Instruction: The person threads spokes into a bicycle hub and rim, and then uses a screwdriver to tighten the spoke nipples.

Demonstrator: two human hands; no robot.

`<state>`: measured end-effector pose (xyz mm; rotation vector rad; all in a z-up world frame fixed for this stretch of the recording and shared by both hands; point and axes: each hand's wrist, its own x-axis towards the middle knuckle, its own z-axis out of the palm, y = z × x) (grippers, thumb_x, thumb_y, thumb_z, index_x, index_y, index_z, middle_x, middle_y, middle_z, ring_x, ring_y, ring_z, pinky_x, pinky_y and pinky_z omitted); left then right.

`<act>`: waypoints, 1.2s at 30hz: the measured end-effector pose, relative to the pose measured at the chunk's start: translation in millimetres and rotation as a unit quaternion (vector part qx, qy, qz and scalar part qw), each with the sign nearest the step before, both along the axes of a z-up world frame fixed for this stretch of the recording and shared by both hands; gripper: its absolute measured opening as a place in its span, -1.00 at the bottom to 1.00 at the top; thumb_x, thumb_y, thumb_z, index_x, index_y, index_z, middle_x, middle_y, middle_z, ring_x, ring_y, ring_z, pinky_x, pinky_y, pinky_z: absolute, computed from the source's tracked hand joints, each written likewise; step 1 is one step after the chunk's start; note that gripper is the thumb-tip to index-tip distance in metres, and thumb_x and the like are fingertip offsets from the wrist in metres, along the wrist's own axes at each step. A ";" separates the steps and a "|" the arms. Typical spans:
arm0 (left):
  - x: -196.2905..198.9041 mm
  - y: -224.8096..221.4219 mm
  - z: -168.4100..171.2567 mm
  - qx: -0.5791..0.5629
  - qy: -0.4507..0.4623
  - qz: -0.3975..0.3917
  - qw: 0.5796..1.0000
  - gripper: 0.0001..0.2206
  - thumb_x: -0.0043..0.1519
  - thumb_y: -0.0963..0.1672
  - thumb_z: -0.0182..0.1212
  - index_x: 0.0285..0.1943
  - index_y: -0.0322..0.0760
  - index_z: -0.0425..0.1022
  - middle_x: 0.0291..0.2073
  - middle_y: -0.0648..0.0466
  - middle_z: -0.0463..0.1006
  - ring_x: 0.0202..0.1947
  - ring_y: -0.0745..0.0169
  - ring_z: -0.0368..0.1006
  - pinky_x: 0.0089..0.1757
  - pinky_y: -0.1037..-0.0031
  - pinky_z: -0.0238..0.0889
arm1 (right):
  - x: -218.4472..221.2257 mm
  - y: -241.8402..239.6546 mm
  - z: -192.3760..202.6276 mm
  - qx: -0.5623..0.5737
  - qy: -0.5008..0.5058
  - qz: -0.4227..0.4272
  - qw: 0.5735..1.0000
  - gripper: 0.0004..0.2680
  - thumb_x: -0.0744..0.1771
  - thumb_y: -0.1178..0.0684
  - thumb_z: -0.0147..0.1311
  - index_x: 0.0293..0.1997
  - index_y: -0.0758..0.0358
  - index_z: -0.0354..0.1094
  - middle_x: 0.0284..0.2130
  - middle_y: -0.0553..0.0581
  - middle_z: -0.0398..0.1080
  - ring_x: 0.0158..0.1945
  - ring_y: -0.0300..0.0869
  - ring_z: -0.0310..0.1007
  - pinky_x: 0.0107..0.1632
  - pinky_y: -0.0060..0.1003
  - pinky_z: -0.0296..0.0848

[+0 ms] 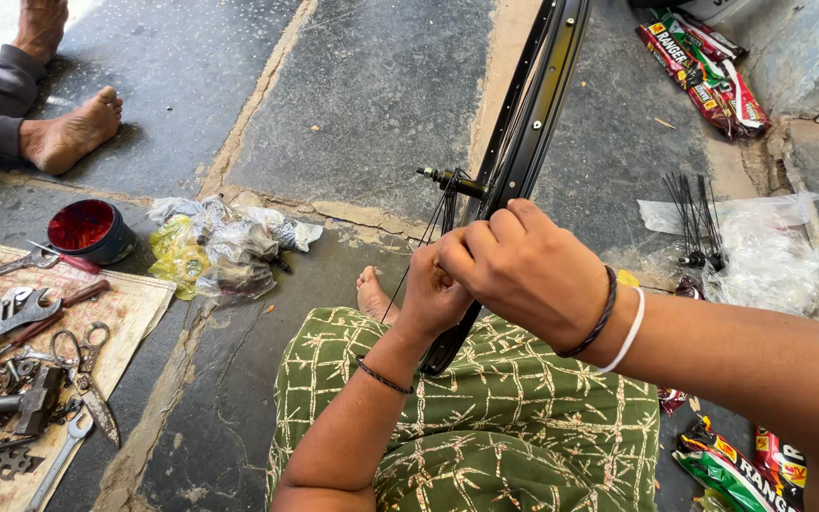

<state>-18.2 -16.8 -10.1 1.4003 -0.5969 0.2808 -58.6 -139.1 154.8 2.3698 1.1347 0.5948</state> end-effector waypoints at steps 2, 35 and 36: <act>1.0 1.2 -0.3 -0.015 -0.003 -0.010 1.000 -0.69 0.21 -0.11 0.27 0.03 -0.46 0.52 -0.40 0.20 0.51 -0.39 0.58 0.33 -0.36 0.62 0.22 | 2.7 3.1 -1.0 -0.049 -0.067 0.021 0.996 -0.88 0.29 0.01 0.02 -0.23 0.18 0.36 -0.49 0.05 0.39 -0.36 -0.12 0.45 0.04 -0.14 0.48; -19.7 7.6 27.3 0.039 -0.020 0.123 0.991 -0.69 0.35 -0.16 0.25 0.21 -0.35 0.33 -0.29 0.03 0.63 -0.38 0.31 0.57 -0.32 0.55 0.39 | 34.2 -24.9 28.7 0.159 0.016 0.075 0.984 -0.80 0.36 -0.02 0.10 0.06 0.13 0.42 -0.15 0.10 0.44 0.04 -0.08 0.43 0.36 0.02 0.18; -19.9 6.4 28.2 0.071 -0.066 0.172 0.980 -0.77 0.36 -0.16 0.26 0.13 -0.36 0.42 -0.29 0.00 0.62 -0.36 0.24 0.61 -0.30 0.53 0.41 | 44.6 -27.0 30.0 0.187 0.023 0.087 0.978 -0.79 0.37 -0.04 0.11 0.07 0.15 0.41 -0.09 0.13 0.43 0.11 -0.04 0.40 0.37 0.04 0.15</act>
